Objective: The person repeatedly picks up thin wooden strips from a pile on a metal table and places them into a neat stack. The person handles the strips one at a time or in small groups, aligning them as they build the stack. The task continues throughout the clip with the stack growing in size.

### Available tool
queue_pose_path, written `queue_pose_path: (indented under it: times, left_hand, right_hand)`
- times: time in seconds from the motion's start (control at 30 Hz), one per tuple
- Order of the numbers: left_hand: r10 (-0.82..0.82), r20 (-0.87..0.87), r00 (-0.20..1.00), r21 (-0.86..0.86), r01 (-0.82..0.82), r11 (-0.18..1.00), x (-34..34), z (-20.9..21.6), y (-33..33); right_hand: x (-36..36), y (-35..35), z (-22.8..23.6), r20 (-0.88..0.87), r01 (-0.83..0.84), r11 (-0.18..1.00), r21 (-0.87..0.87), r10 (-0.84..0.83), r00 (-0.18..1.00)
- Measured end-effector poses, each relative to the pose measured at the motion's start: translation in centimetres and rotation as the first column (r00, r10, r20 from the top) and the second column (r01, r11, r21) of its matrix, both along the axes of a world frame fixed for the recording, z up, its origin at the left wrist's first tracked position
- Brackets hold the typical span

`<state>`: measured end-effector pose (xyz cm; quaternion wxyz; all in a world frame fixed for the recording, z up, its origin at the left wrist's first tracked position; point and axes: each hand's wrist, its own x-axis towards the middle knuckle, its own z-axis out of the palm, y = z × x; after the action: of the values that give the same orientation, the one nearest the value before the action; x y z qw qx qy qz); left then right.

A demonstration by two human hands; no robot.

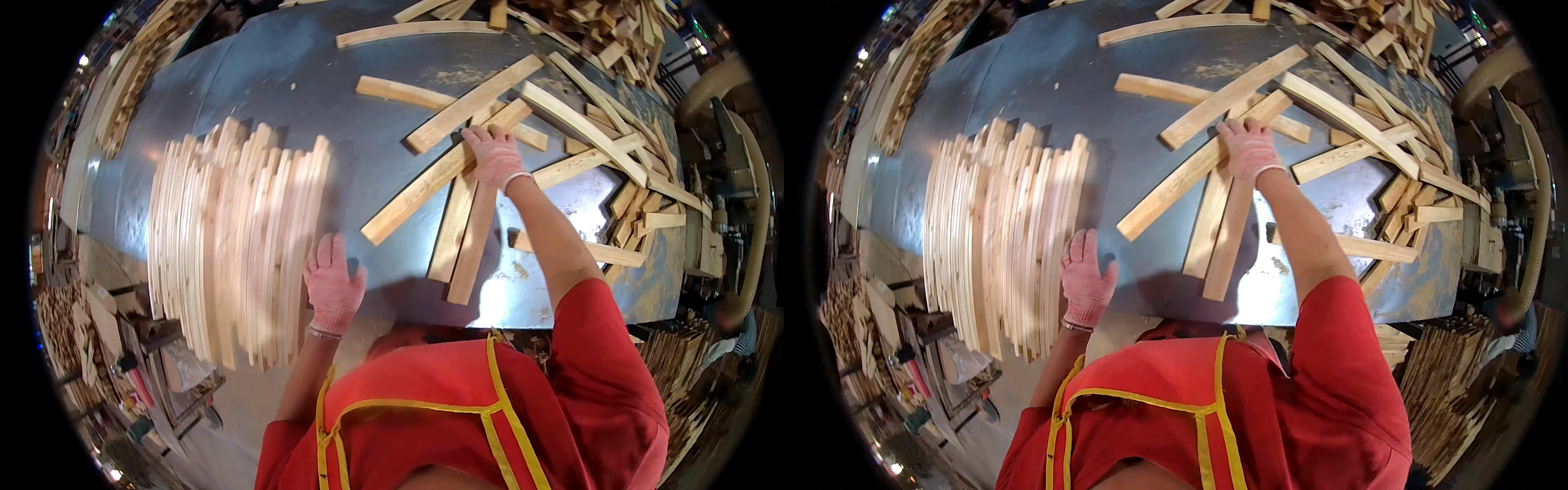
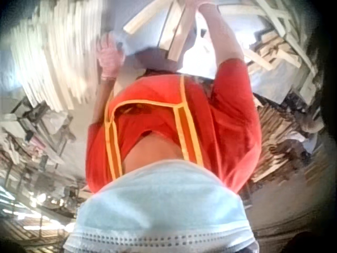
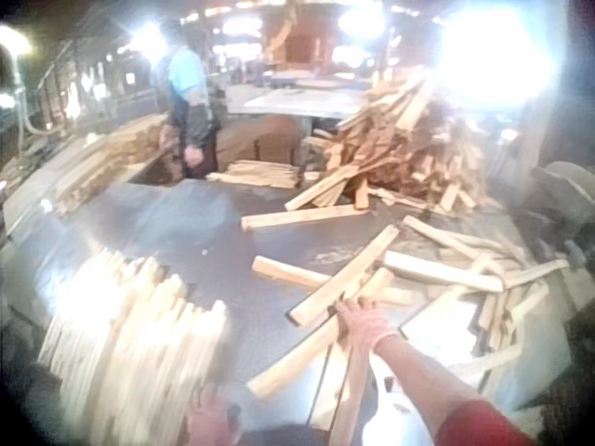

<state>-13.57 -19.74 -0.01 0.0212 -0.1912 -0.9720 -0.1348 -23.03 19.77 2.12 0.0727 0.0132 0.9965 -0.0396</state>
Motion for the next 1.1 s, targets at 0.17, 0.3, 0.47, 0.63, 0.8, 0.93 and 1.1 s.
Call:
queue_pose_path:
  times: [0.17,0.3,0.47,0.63,0.8,0.93,1.1]
  left_hand:
    - [-0.155,-0.13,0.979,0.054,0.163,0.985,-7.6,1.0,9.9]
    - [-0.129,-0.204,0.971,0.145,0.16,0.976,-13.2,0.4,14.6]
    - [-0.111,-0.145,0.983,0.142,0.132,0.981,-18.9,-0.1,21.9]
    - [-0.067,0.113,0.991,0.211,0.042,0.977,-16.6,-1.7,27.5]
    - [-0.174,0.248,0.953,0.0,0.18,0.984,-6.7,-1.4,26.9]
    - [-0.278,0.135,0.951,-0.025,0.284,0.958,-1.3,-4.9,22.5]
    - [-0.189,0.186,0.964,-0.086,0.208,0.974,-1.4,-4.7,18.4]
  right_hand:
    - [0.5,5.2,2.0,0.301,-0.205,0.979,0.011,0.192,0.934]
    - [3.2,6.7,8.6,0.322,-0.043,0.98,-0.195,0.106,0.941]
    - [5.7,18.0,7.3,0.227,0.103,0.99,-0.092,-0.08,0.971]
    - [10.2,25.4,4.6,0.202,0.277,0.934,-0.227,-0.233,0.951]
    - [16.4,31.8,0.3,0.018,0.343,0.938,-0.047,-0.343,0.939]
    - [15.6,30.3,1.0,0.151,0.473,0.879,0.063,-0.477,0.866]
    - [17.1,26.5,-0.3,0.098,0.456,0.881,0.125,-0.468,0.878]
